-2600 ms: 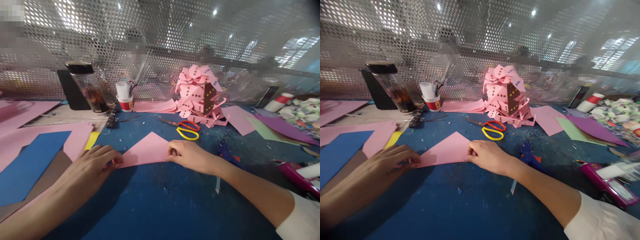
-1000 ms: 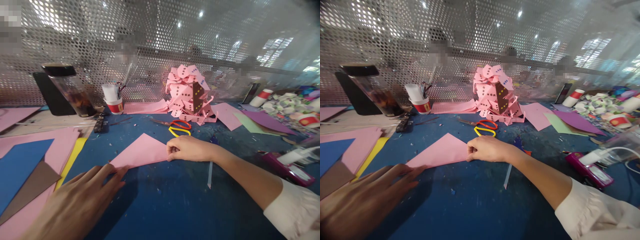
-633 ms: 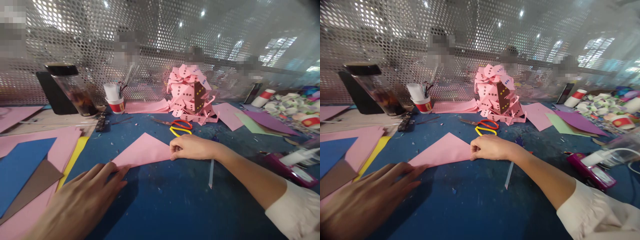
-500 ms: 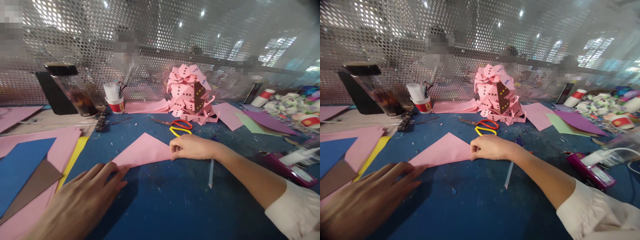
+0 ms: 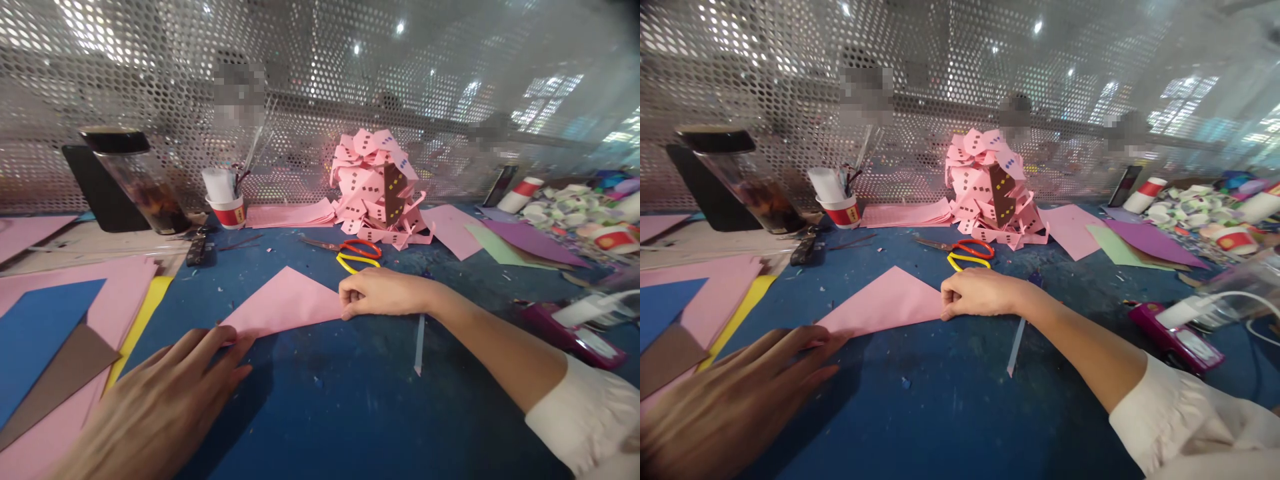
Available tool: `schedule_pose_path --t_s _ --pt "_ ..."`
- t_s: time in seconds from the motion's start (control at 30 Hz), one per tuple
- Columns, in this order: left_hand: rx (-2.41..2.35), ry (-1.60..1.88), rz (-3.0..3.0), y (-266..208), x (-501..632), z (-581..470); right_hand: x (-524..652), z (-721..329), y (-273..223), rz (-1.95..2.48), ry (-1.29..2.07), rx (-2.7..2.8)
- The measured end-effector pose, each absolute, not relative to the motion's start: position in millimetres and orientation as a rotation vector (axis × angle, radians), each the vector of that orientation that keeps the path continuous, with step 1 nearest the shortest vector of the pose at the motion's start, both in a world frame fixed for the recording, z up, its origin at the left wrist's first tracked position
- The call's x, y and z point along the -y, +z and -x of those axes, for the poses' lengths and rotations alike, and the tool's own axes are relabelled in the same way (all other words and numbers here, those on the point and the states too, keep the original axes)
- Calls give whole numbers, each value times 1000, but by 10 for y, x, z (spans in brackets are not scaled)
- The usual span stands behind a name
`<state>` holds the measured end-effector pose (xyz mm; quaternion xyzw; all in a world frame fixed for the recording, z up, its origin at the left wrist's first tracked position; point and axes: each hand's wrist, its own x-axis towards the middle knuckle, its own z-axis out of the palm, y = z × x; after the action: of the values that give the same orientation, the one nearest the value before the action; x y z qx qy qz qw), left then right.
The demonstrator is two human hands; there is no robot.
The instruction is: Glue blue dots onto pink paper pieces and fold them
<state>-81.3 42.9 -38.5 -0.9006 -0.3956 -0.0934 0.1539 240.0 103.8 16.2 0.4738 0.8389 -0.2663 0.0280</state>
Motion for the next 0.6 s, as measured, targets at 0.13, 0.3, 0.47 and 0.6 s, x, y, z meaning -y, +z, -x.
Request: schedule_pose_path --t_s 0.13,0.3,0.47,0.6 --pt "1125 -296 2584 -404 -445 826 -1043 -2405 179 -1469 -825 -2569" --pt "1114 -340 2623 -452 -466 850 -1057 -2426 186 -1456 -835 -2563" --pt "1173 -377 2663 -545 -475 856 -1070 -2444 183 -1450 -823 -2560" --pt "1190 -366 2687 -551 -477 857 -1070 -2446 202 -1457 -822 -2526"
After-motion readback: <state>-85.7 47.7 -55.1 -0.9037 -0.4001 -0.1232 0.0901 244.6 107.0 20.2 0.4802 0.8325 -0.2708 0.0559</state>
